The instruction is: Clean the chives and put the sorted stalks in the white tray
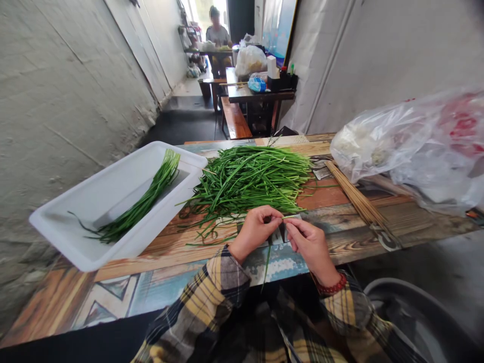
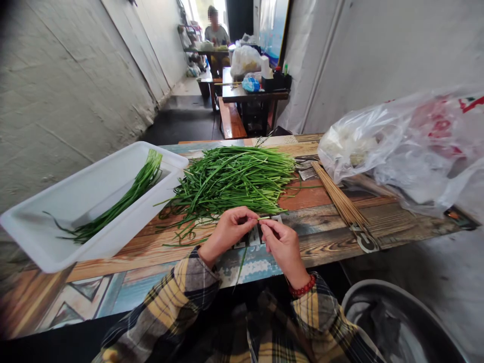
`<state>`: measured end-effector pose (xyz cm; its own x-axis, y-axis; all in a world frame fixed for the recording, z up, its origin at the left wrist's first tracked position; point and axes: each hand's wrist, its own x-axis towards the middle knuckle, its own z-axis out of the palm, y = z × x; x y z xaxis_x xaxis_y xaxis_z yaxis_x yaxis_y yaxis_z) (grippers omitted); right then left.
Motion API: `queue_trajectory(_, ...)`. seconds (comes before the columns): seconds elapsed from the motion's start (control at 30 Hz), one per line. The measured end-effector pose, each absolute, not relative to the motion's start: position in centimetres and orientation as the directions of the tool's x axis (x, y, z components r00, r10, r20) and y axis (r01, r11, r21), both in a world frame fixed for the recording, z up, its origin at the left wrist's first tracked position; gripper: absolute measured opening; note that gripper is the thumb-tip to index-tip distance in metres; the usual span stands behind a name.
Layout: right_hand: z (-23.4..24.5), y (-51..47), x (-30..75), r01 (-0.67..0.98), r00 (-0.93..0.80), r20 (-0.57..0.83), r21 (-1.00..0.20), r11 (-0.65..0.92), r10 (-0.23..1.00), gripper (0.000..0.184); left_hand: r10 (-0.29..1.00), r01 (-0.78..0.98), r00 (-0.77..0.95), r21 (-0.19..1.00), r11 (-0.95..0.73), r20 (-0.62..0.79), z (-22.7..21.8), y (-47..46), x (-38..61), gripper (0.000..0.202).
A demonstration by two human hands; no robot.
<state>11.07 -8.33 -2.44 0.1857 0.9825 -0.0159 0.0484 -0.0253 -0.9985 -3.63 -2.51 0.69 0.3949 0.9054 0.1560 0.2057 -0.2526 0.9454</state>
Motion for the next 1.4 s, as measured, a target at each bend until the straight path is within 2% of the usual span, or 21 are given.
queue_trajectory(0.9, -2.45, -8.44, 11.06, 0.119, 0.173, 0.032, -0.993, 0.011, 0.984, 0.031, 0.91, 0.194, 0.382, 0.949, -0.248, 0.16, 0.95, -2.48, -3.63, 0.011)
queue_trajectory(1.4, -2.92, -8.34, 11.05, 0.076, 0.205, -0.005, -0.997, -0.021, 0.979, 0.03, 0.873, 0.276, 0.394, 0.869, -0.411, 0.287, 0.94, -2.6, -3.6, 0.011)
